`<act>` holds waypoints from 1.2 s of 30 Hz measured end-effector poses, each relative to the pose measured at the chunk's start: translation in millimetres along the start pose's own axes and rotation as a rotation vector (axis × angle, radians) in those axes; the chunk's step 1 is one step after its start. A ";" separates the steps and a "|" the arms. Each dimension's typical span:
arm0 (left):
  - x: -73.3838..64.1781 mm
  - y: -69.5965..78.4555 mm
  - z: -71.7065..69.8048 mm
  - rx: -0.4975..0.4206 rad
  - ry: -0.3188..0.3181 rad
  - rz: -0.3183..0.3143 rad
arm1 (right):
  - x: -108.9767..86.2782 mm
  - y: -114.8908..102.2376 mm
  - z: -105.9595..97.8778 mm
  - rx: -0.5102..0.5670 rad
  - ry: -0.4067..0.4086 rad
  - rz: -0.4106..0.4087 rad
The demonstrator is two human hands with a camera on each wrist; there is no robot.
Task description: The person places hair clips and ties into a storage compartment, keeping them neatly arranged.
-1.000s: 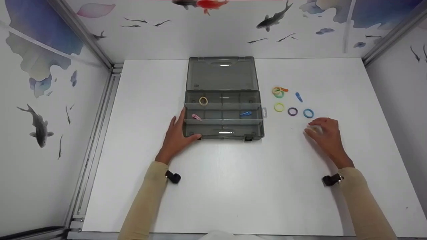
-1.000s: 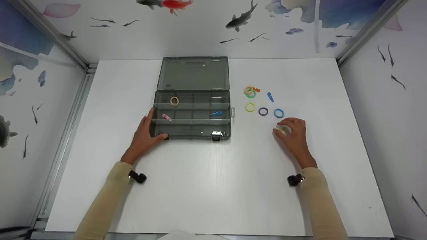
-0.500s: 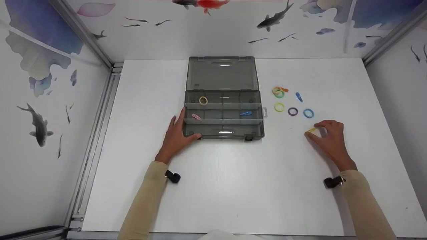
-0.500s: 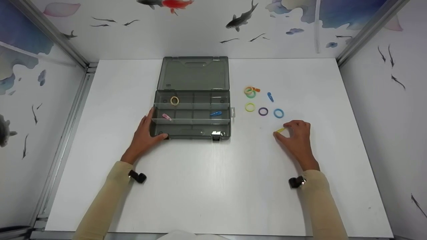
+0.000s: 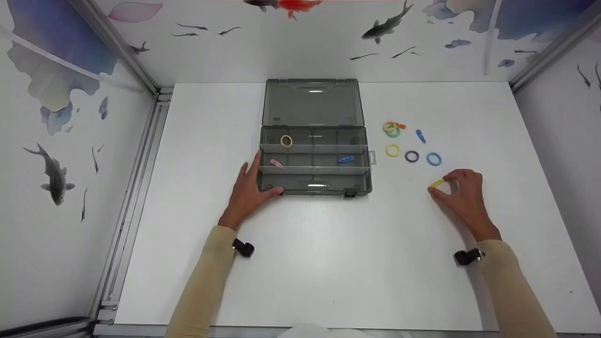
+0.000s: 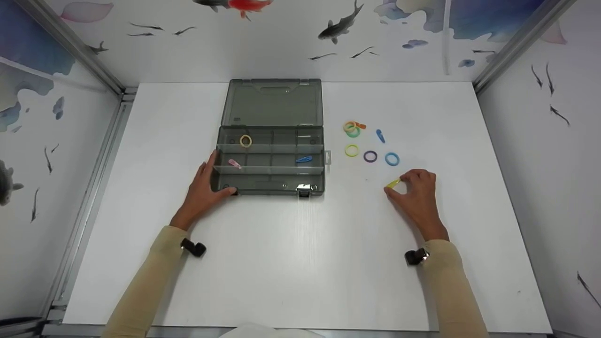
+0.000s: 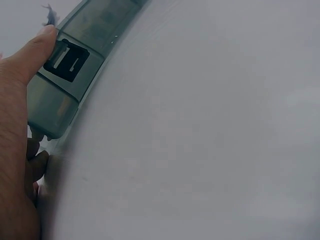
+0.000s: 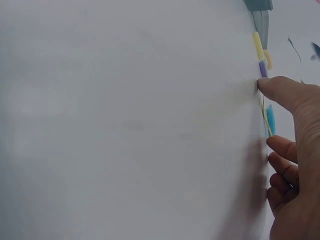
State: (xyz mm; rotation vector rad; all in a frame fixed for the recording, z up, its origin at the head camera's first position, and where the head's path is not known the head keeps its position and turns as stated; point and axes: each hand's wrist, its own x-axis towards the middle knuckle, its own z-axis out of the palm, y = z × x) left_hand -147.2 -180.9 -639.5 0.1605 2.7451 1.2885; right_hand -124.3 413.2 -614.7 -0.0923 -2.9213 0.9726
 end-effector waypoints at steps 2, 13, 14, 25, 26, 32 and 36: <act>0.2 -0.3 0.3 0.002 0.002 0.001 | 0.1 0.0 0.8 -0.012 0.006 -0.005; 0.3 -0.5 1.0 -0.001 0.001 0.004 | 7.0 -8.7 4.2 0.035 0.053 -0.042; 0.3 -0.6 1.0 0.000 0.002 0.007 | 8.7 -10.8 4.8 0.040 0.056 -0.049; 2.1 -1.6 3.1 -0.014 0.012 -0.001 | 25.3 -40.8 8.9 0.140 0.048 -0.093; 2.3 -1.5 3.2 -0.011 0.014 -0.001 | 26.9 -42.6 10.2 0.141 0.049 -0.102; 2.3 -1.7 2.3 -0.003 0.013 0.001 | 34.4 -54.5 20.9 0.137 0.055 -0.163; 1.6 -2.4 1.4 -0.005 0.007 -0.001 | 38.2 -64.2 28.1 0.137 0.031 -0.184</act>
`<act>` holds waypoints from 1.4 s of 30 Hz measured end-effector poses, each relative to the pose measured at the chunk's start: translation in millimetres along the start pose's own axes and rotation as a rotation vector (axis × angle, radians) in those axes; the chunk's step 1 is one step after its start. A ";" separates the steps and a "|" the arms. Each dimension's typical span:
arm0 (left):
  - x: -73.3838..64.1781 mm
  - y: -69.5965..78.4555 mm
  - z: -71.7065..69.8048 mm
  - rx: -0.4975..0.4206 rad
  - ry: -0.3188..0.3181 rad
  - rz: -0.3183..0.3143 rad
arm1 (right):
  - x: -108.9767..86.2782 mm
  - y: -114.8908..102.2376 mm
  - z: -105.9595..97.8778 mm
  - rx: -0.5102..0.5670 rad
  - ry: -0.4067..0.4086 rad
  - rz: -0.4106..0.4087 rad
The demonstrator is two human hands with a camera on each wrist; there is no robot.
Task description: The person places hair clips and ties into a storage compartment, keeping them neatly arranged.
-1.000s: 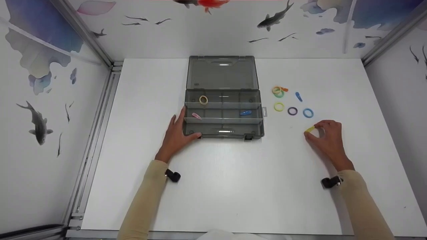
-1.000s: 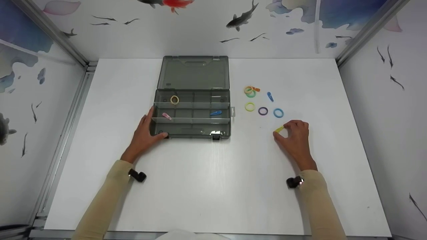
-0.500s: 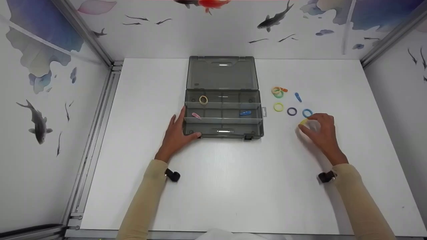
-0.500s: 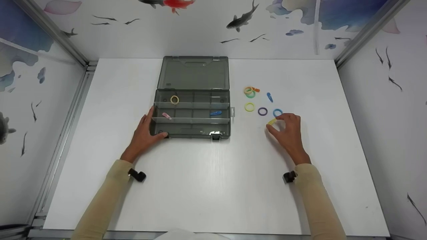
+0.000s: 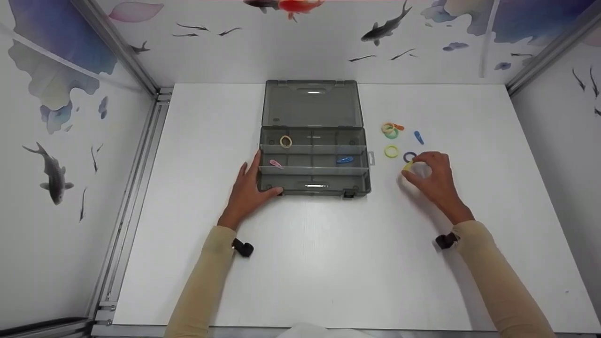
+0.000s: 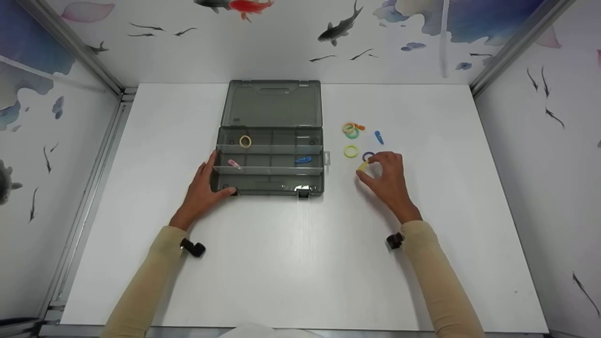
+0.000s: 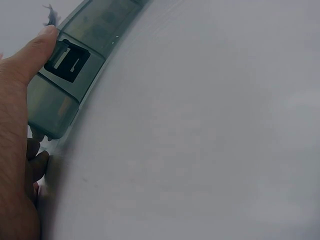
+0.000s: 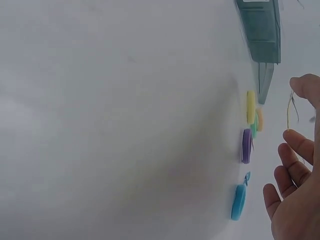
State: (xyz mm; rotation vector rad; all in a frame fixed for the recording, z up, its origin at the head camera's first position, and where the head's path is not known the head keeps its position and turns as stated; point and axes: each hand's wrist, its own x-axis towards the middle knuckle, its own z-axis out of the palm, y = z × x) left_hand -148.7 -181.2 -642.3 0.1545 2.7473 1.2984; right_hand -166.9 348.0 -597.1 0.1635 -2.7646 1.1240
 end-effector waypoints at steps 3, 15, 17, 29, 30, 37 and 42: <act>-0.3 -1.1 -0.2 0.003 0.002 0.006 | 4.1 -6.2 6.2 0.010 -0.015 -0.031; -2.0 -3.0 0.0 -0.015 0.000 0.009 | 17.8 -24.9 27.1 0.041 -0.054 -0.102; -2.1 -2.6 -0.1 -0.013 0.000 0.007 | 19.2 -27.5 30.0 0.049 -0.060 -0.109; -2.1 -0.2 -0.9 -0.005 0.010 -0.002 | 29.5 -46.3 44.3 0.084 -0.077 -0.147; -2.2 -0.1 -0.9 -0.005 0.010 -0.001 | 30.2 -48.1 45.4 0.086 -0.077 -0.149; -1.3 -0.5 -0.9 -0.007 0.007 0.009 | 34.6 -61.6 53.7 0.096 -0.106 -0.147; -0.4 0.2 -0.2 0.003 -0.002 0.008 | 40.4 -69.7 59.8 0.108 -0.133 -0.187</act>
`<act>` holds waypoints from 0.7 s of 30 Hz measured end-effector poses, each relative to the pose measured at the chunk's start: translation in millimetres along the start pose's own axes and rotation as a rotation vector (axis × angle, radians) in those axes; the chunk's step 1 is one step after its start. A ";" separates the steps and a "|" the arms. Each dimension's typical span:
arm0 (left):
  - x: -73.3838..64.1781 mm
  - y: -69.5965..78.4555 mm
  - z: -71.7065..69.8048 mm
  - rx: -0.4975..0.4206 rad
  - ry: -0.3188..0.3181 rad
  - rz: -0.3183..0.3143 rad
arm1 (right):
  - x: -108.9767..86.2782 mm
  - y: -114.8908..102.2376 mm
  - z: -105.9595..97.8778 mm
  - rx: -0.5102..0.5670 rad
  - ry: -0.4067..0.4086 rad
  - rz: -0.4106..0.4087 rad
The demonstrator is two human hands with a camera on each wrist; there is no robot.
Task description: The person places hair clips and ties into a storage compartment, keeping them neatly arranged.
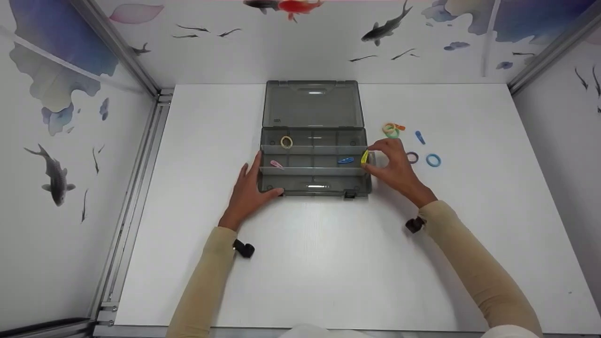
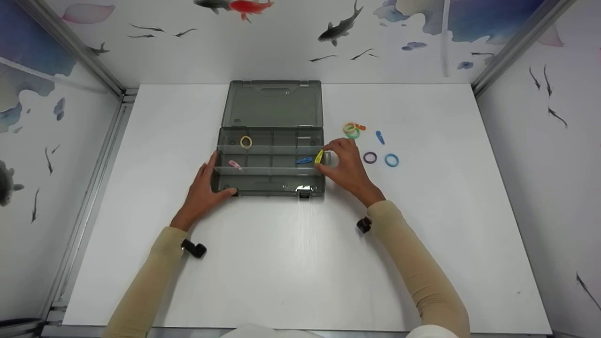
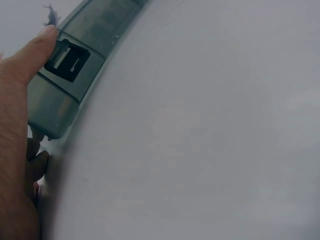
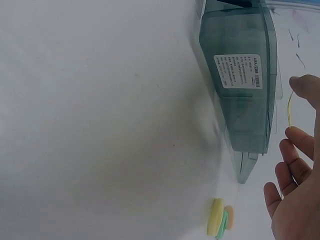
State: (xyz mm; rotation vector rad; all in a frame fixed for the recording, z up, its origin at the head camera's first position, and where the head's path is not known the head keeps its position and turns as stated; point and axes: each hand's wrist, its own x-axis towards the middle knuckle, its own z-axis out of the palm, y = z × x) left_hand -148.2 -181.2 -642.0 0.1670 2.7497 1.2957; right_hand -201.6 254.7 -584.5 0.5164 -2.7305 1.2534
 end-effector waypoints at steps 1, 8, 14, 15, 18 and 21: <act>-0.3 0.0 0.0 0.002 0.000 -0.001 | 1.8 -1.2 1.6 -0.002 -0.006 -0.009; -0.6 -1.2 0.5 0.009 0.008 0.007 | 12.6 -10.7 13.9 -0.021 -0.068 -0.041; -0.7 -0.6 1.2 0.011 0.013 0.002 | 23.6 -17.2 22.7 -0.044 -0.088 -0.103; -0.7 -0.5 1.1 0.010 0.011 0.000 | 25.4 -18.3 23.9 -0.043 -0.086 -0.118; -0.6 -0.5 0.8 0.010 0.007 -0.003 | 30.3 -20.0 27.8 -0.038 -0.090 -0.158; -0.8 -0.2 -0.1 0.011 0.004 -0.006 | 34.3 -22.6 32.2 -0.036 -0.105 -0.186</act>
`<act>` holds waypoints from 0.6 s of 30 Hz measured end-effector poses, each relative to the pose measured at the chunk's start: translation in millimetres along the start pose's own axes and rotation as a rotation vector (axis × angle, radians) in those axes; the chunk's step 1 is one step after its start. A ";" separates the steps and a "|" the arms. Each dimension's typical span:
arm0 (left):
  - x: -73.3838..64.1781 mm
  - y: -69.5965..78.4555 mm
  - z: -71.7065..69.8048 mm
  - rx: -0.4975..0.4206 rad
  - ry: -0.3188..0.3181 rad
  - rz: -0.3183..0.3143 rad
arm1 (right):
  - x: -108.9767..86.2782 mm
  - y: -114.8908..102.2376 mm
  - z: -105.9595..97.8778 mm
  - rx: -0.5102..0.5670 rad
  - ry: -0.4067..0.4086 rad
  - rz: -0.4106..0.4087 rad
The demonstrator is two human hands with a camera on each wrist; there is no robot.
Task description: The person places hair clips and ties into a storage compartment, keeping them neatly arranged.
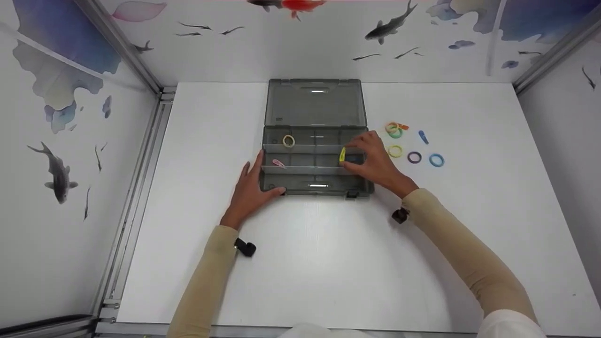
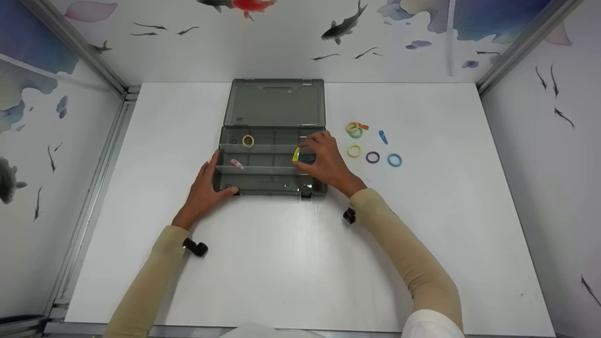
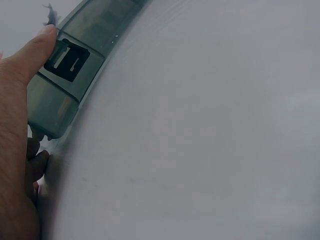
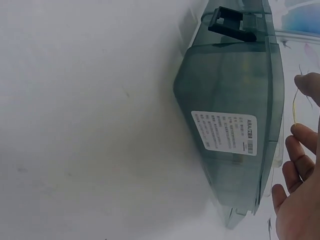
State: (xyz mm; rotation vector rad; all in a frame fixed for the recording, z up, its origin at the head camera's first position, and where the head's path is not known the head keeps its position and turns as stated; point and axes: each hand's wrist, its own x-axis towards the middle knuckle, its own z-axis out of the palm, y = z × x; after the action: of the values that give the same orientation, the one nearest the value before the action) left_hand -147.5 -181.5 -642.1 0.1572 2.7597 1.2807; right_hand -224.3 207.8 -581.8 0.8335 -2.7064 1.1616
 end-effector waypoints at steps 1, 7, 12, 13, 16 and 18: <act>0.0 0.5 0.2 0.001 0.000 -0.001 | 1.1 -0.4 1.0 0.000 -0.006 -0.008; 0.3 1.8 0.2 -0.001 -0.003 -0.003 | 9.0 -2.8 9.0 -0.001 -0.020 -0.081; 0.7 1.2 0.3 -0.003 -0.004 -0.004 | 14.9 -6.3 15.4 -0.016 -0.028 -0.131; 0.7 1.2 0.3 -0.005 -0.005 -0.005 | 15.7 -7.2 16.3 -0.020 -0.030 -0.130; 0.0 1.3 -0.1 -0.015 -0.004 -0.003 | 18.2 -8.8 19.0 -0.028 -0.041 -0.115; -0.5 1.4 -0.6 -0.014 0.000 -0.001 | 19.7 -10.1 20.3 -0.025 -0.053 -0.100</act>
State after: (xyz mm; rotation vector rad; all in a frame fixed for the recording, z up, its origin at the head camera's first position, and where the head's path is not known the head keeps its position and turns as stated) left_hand -147.0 -181.1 -640.6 0.1546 2.7499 1.2995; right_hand -233.2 179.1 -584.3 0.9975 -2.6792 1.0978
